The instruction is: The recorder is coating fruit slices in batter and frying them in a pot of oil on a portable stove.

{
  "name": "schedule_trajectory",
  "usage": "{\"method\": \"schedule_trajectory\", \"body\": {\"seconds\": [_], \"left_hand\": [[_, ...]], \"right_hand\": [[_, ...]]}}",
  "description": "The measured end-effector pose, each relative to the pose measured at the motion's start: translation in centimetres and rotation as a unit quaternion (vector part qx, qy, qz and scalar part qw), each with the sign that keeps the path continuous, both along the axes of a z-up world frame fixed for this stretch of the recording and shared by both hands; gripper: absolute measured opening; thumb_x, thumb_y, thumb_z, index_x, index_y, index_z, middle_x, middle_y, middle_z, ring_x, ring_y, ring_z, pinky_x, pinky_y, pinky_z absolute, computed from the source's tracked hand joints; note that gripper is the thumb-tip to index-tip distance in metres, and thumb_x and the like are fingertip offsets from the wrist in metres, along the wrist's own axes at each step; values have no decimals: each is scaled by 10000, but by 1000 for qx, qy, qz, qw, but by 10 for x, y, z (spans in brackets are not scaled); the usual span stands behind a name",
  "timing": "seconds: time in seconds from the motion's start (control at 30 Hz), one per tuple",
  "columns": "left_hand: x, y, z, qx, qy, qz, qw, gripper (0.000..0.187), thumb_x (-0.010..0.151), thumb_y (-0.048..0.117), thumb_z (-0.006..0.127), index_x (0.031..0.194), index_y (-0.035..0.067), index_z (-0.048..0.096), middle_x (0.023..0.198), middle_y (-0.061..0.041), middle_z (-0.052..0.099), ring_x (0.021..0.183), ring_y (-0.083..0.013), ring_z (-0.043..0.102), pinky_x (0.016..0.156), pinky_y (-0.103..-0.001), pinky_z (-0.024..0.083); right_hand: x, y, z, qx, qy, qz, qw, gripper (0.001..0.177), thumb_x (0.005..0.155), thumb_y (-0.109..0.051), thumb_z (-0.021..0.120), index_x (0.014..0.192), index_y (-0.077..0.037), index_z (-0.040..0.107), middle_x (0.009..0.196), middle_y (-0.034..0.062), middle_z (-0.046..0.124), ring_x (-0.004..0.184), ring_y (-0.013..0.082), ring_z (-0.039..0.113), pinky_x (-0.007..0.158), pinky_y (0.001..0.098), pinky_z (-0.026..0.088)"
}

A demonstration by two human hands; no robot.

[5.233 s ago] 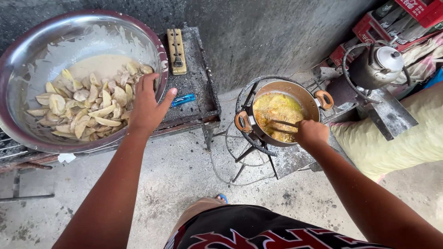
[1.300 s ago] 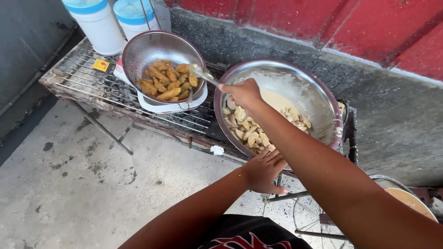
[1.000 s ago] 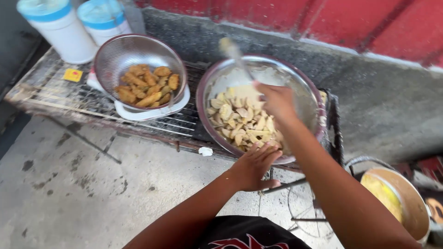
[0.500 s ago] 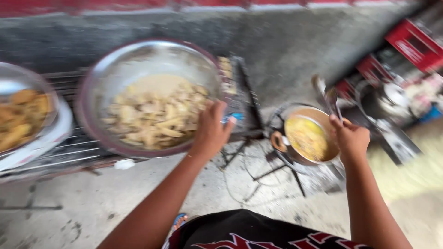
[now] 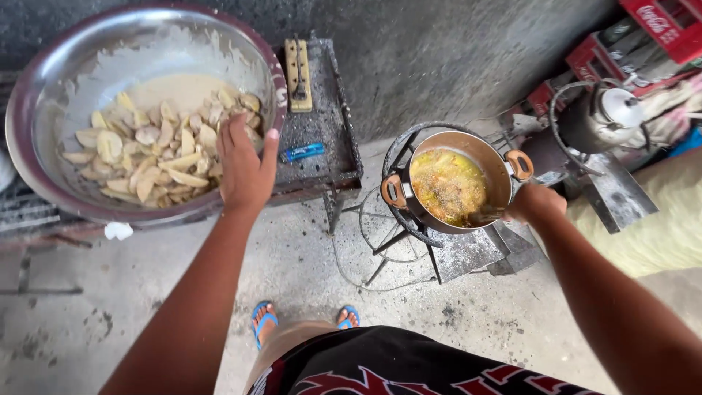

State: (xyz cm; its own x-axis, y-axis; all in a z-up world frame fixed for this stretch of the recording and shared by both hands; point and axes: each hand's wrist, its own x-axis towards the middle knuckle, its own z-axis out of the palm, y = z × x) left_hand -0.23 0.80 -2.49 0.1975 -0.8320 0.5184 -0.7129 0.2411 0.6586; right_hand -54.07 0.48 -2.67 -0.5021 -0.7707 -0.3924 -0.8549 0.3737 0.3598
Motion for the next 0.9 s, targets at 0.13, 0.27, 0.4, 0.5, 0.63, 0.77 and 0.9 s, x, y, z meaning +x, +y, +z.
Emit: {"method": "schedule_trajectory", "body": {"seconds": [0.13,0.27,0.4,0.5,0.63,0.77,0.9], "left_hand": [[-1,5,4,-2,-17,18,1000,575,1068,310,631,1440,-67,408,1466,-285,451,1381,-474,388,1156,-554,331],[-3,6,6,22,-20,29,999,581,1081,355,610,1439,-57,409,1456,-268,453,1356,-452,405,1140,-549,344],[-5,3,9,53,-23,44,997,598,1084,378,589,1449,-54,395,1451,-271,437,1369,-449,374,1121,-554,337],[-4,3,6,60,-29,38,997,592,1092,374,579,1454,-54,388,1460,-270,431,1382,-440,368,1128,-547,340],[-4,5,8,50,-34,38,997,586,1083,365,595,1439,-58,401,1442,-265,449,1379,-438,377,1140,-550,334],[-6,6,10,42,-27,37,998,564,1074,349,606,1423,-57,426,1424,-261,473,1343,-440,412,1125,-542,348],[-3,3,6,35,-32,34,998,538,1067,344,609,1400,-48,451,1409,-257,491,1323,-432,448,1125,-531,360]], "right_hand": [[10,-30,2,105,-25,-17,994,434,806,-385,876,1152,-131,810,955,9,845,892,146,767,853,348,570],[11,-32,-8,113,-52,42,991,468,852,-334,858,1258,-146,722,941,5,829,802,126,801,872,351,579],[6,-24,-2,124,-51,55,989,439,884,-339,826,1255,-144,697,932,-7,836,755,106,761,870,368,592],[-33,-23,-6,95,-72,29,992,458,825,-398,861,1133,-67,789,874,16,850,691,118,744,821,350,592],[-67,-18,7,15,-147,-30,989,442,759,-395,916,982,-26,819,836,69,833,654,154,747,711,343,604],[-79,-2,26,-83,-211,-70,971,389,714,-366,935,808,-1,834,758,129,800,606,200,707,591,340,542],[-74,9,28,-123,-209,-73,968,407,700,-366,945,822,6,837,742,135,784,600,226,700,579,356,544]]}}
